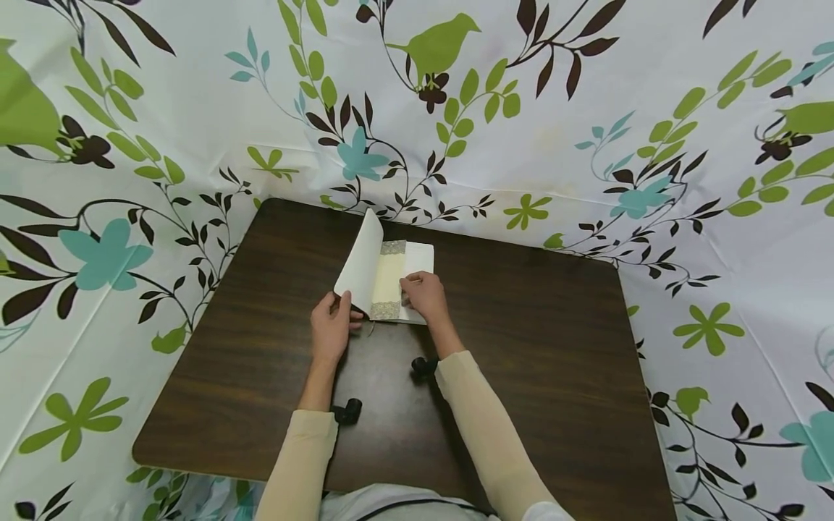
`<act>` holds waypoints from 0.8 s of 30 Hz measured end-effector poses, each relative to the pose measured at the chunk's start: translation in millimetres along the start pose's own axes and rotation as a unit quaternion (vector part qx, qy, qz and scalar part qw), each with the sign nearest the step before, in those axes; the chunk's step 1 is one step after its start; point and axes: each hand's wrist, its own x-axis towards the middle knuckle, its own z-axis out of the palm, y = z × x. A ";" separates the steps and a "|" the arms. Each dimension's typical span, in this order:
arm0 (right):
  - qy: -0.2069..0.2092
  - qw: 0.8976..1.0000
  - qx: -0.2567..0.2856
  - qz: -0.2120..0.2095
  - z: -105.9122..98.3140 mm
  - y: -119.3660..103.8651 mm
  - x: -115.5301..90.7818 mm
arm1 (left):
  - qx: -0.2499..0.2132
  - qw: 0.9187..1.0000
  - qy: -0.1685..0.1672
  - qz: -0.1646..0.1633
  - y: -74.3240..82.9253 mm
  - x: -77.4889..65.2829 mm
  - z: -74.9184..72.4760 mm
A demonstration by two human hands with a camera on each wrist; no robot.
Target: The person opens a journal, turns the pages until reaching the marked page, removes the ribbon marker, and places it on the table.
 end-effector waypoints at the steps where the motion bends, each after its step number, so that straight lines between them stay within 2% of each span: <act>1: -0.006 1.000 0.012 0.006 0.4 0.7 0.1 | 0.003 1.000 -0.001 0.000 -0.1 -0.1 0.2; 6: -0.018 0.999 0.032 0.011 3.6 4.9 1.5 | 0.040 0.999 0.004 0.002 1.6 -2.0 -0.3; 9: -0.023 0.999 0.042 0.011 5.0 6.3 1.8 | 0.061 0.998 0.019 0.011 1.4 -3.2 -0.5; 15: -0.023 0.999 0.043 0.021 6.0 6.5 -0.3 | 0.075 0.996 0.043 0.023 -1.7 -2.6 1.5; 20: -0.026 0.997 0.076 0.020 -1.7 4.5 0.5 | 0.080 0.995 0.048 0.022 -3.0 -2.5 2.7; 24: -0.010 0.996 0.086 0.012 -14.1 5.0 3.2 | 0.086 0.995 0.048 0.025 -1.8 -2.4 3.3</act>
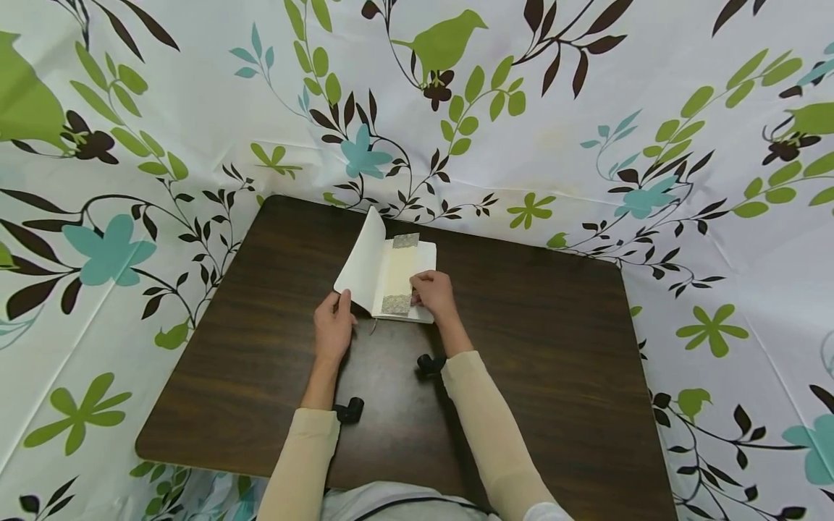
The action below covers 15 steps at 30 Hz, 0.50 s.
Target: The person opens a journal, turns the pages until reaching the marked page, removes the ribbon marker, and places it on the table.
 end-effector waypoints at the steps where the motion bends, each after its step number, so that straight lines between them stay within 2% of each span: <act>1: 0.007 1.000 0.001 -0.001 -4.2 0.3 0.9 | -0.001 1.000 -0.001 -0.001 0.4 -0.2 0.1; 8: 0.053 0.999 -0.002 -0.006 -42.3 5.0 7.0 | -0.002 1.000 -0.023 -0.001 2.8 -2.4 0.1; 15: 0.083 0.997 0.000 0.005 -86.8 14.3 6.6 | 0.000 1.000 -0.017 0.001 2.0 -1.8 0.5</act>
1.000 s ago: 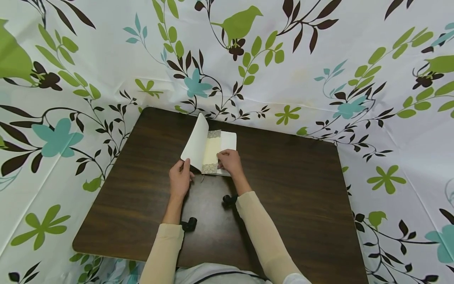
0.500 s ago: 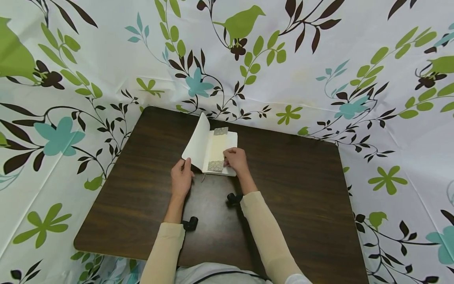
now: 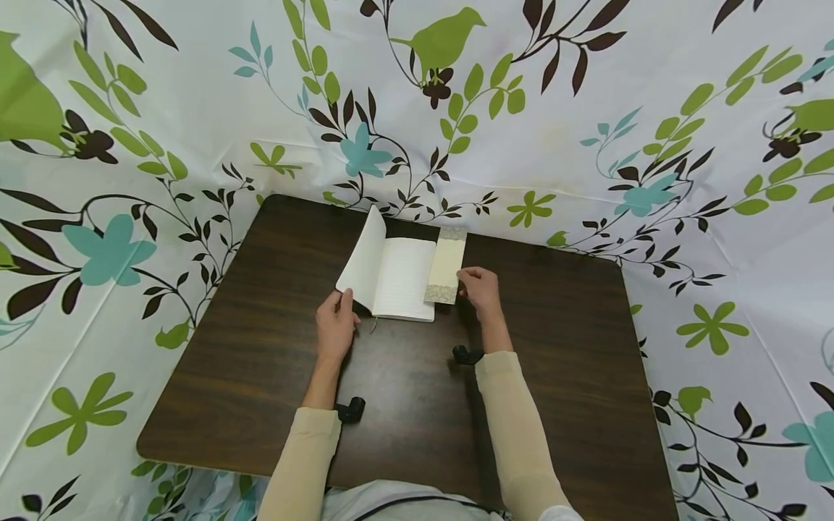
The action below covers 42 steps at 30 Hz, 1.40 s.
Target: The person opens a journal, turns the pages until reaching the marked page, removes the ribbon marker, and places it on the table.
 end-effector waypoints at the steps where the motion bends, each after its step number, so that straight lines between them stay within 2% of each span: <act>1: 0.005 1.000 -0.002 0.001 -6.5 2.0 0.4 | 0.000 1.000 -0.001 0.001 -0.1 0.2 0.4; 8: 0.035 0.999 -0.036 0.005 -44.7 15.3 3.6 | -0.008 1.000 -0.007 0.016 -2.0 0.9 2.0; 14: 0.047 0.997 -0.060 0.023 -63.0 23.6 7.5 | -0.011 1.000 -0.008 0.019 -4.0 1.5 2.8; 21: 0.054 0.994 -0.090 0.023 -70.6 28.8 7.1 | -0.016 1.000 -0.009 0.012 -4.3 1.8 3.2; 29: 0.066 0.987 -0.145 0.033 -73.8 34.8 6.5 | -0.021 1.000 -0.014 0.005 -4.9 2.7 3.4; 39: 0.065 0.980 -0.179 0.063 -75.4 40.1 5.9 | -0.017 1.000 -0.016 0.002 -6.1 0.5 -0.2; 42: 0.074 0.973 -0.209 0.062 -75.9 37.0 4.7 | -0.019 1.000 -0.017 -0.001 -4.4 1.0 1.7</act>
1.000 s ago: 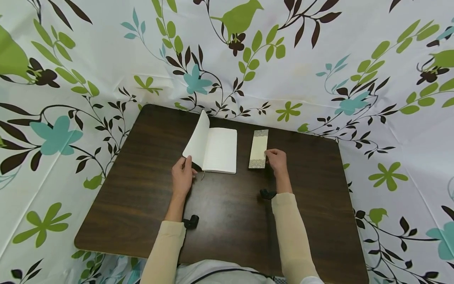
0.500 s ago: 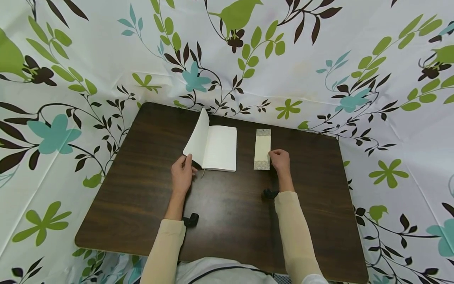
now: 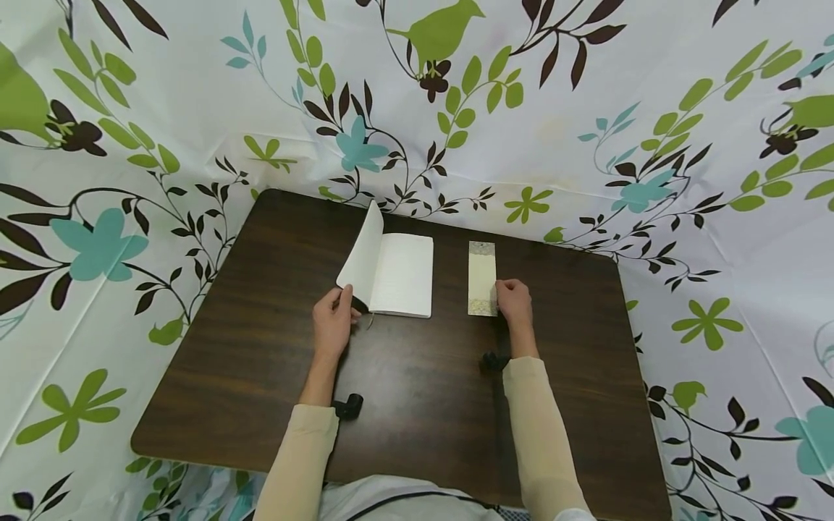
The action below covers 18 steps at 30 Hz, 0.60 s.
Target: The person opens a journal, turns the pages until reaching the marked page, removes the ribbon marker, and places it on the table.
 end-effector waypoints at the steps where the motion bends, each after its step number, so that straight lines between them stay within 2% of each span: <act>1: 0.005 1.000 -0.014 -0.002 0.0 -0.4 -0.6 | 0.001 1.000 -0.001 -0.002 0.5 -0.1 0.3; 5: 0.021 0.997 -0.068 -0.013 0.3 -3.6 -3.9 | -0.001 1.000 0.001 -0.005 2.4 -0.8 1.1; 9: 0.026 0.994 -0.093 -0.042 1.6 -12.2 -9.3 | 0.001 1.000 0.000 -0.005 -2.4 1.2 1.2; 15: 0.040 0.991 -0.084 -0.097 10.9 -34.6 -21.7 | -0.003 1.000 0.001 -0.003 -26.9 9.9 1.6; 18: 0.032 0.988 -0.067 -0.133 19.7 -47.4 -30.9 | -0.002 1.000 0.007 0.001 -32.5 11.5 2.4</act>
